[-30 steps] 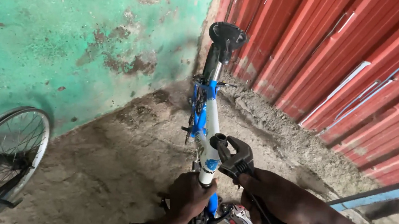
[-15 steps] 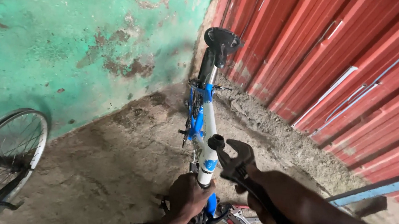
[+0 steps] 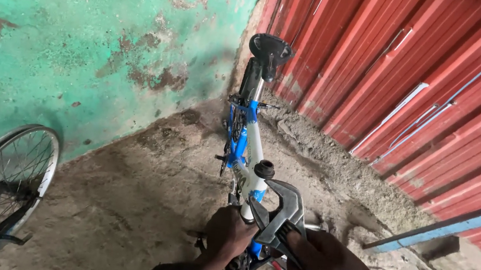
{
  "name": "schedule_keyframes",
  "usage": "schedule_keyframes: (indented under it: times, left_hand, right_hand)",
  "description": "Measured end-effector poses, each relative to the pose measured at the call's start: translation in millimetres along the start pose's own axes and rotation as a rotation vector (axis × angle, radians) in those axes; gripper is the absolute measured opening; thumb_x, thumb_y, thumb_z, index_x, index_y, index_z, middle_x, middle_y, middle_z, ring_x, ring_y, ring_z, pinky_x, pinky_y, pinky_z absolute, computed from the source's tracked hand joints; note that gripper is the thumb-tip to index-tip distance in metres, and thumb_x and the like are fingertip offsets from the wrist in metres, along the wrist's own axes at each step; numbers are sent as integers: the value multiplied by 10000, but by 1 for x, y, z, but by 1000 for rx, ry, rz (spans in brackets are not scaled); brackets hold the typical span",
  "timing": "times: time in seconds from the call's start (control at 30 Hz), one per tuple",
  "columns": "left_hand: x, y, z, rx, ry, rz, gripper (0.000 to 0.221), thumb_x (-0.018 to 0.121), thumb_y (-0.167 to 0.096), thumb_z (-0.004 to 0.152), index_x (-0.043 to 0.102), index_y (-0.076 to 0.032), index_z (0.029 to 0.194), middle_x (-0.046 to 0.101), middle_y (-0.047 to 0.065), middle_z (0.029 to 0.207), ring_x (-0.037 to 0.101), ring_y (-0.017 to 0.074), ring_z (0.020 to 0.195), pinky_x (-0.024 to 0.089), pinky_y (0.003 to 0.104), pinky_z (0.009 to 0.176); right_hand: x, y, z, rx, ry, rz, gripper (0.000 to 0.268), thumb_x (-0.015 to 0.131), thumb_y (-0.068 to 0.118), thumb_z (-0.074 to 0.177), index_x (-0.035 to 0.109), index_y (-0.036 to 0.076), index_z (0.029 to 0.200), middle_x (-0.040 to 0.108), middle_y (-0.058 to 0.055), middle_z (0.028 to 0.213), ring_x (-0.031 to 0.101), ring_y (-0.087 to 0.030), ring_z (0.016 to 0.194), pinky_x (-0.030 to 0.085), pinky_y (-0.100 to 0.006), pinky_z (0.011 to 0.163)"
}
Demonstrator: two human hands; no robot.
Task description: Disassembling the handlebars and headset of a bicycle using a multi-tool and an adjustable wrench.
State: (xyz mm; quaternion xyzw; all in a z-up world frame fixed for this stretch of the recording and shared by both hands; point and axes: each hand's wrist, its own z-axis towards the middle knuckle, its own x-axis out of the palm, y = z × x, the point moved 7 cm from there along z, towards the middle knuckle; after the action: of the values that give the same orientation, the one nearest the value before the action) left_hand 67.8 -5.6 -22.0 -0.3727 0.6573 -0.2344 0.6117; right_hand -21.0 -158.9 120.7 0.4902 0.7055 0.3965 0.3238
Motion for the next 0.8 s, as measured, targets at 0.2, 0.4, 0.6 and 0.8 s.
schedule_keyframes:
  times: [0.2, 0.4, 0.6, 0.8]
  left_hand:
    - [2, 1, -1, 7, -1, -36, 463, 759, -635, 780, 771, -173, 753, 763, 33, 752, 716, 245, 655, 530, 424, 583]
    - [11, 7, 4, 53, -57, -14, 325, 764, -486, 779, 728, -171, 710, 735, 14, 698, 667, 197, 576, 496, 408, 520]
    - [7, 1, -1, 39, -20, -19, 410, 718, -584, 791, 728, -182, 713, 737, 9, 717, 679, 191, 617, 498, 392, 540]
    - [17, 8, 6, 59, -127, -2, 472, 772, -601, 785, 787, -135, 860, 780, 63, 831, 754, 260, 704, 569, 444, 561]
  right_hand:
    - [-4, -4, 5, -15, -25, -127, 654, 558, 472, 1019, 474, -51, 635, 378, -153, 475, 373, -240, 294, 226, -346, 306]
    - [-11, 7, 1, 71, -180, -136, 624, 679, 445, 899, 688, -160, 744, 378, -187, 430, 309, -222, 289, 237, -330, 285]
    - [-8, 19, -10, 173, -232, -245, 660, 623, 496, 961, 685, -123, 740, 401, -164, 456, 344, -222, 309, 278, -324, 337]
    - [-25, 16, -5, 60, -297, -144, 454, 828, -55, 855, 597, 53, 1231, 513, -278, 523, 445, -298, 339, 263, -346, 285]
